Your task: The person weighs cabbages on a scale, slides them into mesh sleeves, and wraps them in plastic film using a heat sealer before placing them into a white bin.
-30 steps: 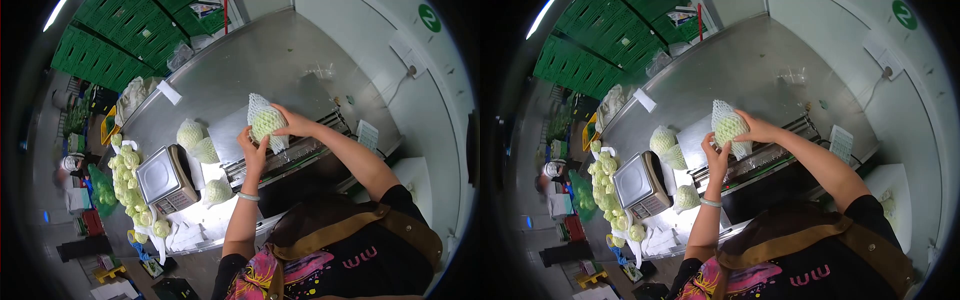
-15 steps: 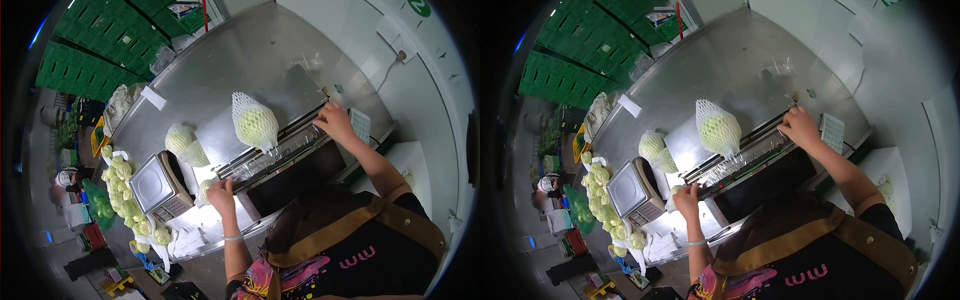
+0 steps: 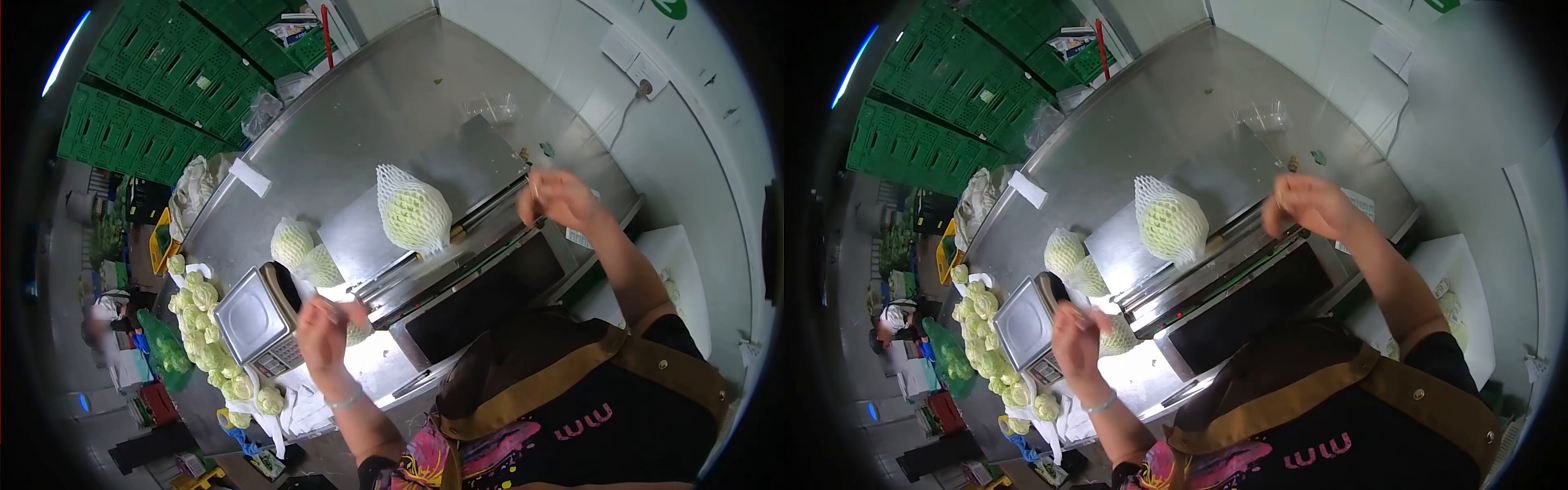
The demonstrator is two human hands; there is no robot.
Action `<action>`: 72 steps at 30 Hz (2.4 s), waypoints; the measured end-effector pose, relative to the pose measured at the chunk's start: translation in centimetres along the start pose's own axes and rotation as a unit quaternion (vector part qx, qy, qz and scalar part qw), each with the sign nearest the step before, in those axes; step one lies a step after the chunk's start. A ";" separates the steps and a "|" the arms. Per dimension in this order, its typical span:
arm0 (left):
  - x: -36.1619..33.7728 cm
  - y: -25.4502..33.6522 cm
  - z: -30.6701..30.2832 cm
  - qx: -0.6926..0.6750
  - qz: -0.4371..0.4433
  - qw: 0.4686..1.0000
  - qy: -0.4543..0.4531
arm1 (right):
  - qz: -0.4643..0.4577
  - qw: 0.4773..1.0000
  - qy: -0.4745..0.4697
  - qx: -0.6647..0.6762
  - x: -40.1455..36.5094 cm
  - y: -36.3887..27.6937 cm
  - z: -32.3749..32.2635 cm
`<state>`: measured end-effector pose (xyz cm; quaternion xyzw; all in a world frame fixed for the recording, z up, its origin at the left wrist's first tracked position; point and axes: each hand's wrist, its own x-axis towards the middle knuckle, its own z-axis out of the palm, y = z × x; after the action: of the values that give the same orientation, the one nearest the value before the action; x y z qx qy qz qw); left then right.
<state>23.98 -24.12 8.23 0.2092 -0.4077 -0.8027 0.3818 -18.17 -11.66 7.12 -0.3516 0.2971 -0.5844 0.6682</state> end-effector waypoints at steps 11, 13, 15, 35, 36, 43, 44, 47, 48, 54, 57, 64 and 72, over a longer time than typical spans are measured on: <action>14.6 -14.6 -4.0 0.225 -0.040 0.956 0.184 | 0.006 0.892 0.179 -0.414 15.8 13.5 -4.3; 12.8 -13.8 -3.0 0.205 -0.056 0.970 0.117 | 0.022 0.913 0.101 -0.395 13.8 12.0 -3.9; 11.9 -13.7 -2.5 0.307 -0.004 0.952 0.007 | -0.009 0.890 -0.006 -0.456 12.0 10.1 -2.4; -2.2 -14.3 3.3 0.005 -0.559 0.829 0.015 | 0.476 0.826 -0.057 -0.297 -3.1 8.5 4.8; -2.7 -15.9 1.7 -0.057 -0.553 0.831 -0.004 | 0.457 0.838 -0.047 -0.295 -4.0 9.6 4.0; -9.3 -16.1 0.6 0.104 -0.419 0.893 0.128 | 0.306 0.902 0.186 -0.242 -8.9 14.4 2.4; -9.7 -16.5 0.8 0.138 -0.372 0.904 0.161 | 0.283 0.897 0.227 -0.253 -8.9 14.9 2.4; -9.1 -17.6 1.6 0.250 -0.271 0.891 0.264 | 0.123 0.796 0.306 -0.507 -9.0 16.3 2.5; -8.8 -18.4 1.1 0.283 -0.237 0.893 0.256 | 0.107 0.766 0.316 -0.549 -9.2 16.6 2.1; -6.5 -23.1 -1.5 0.814 -0.030 0.561 0.146 | 0.109 0.566 0.246 -0.779 -8.3 18.6 -1.9; -5.2 -25.9 -1.2 0.864 -0.018 0.497 0.081 | 0.041 0.585 0.197 -0.786 -7.0 23.2 -2.6; -6.4 -27.6 2.7 0.078 -0.105 0.990 0.058 | -0.136 0.880 0.207 -0.405 -7.4 22.1 2.9; -6.5 -21.6 8.5 0.082 -0.256 0.948 -0.169 | -0.036 0.911 0.197 -0.360 -14.7 16.9 14.5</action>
<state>12.92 -6.69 -4.29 0.1979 -0.4635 -0.8608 0.0708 1.15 5.85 1.44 -0.4571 0.6001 -0.5185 0.4026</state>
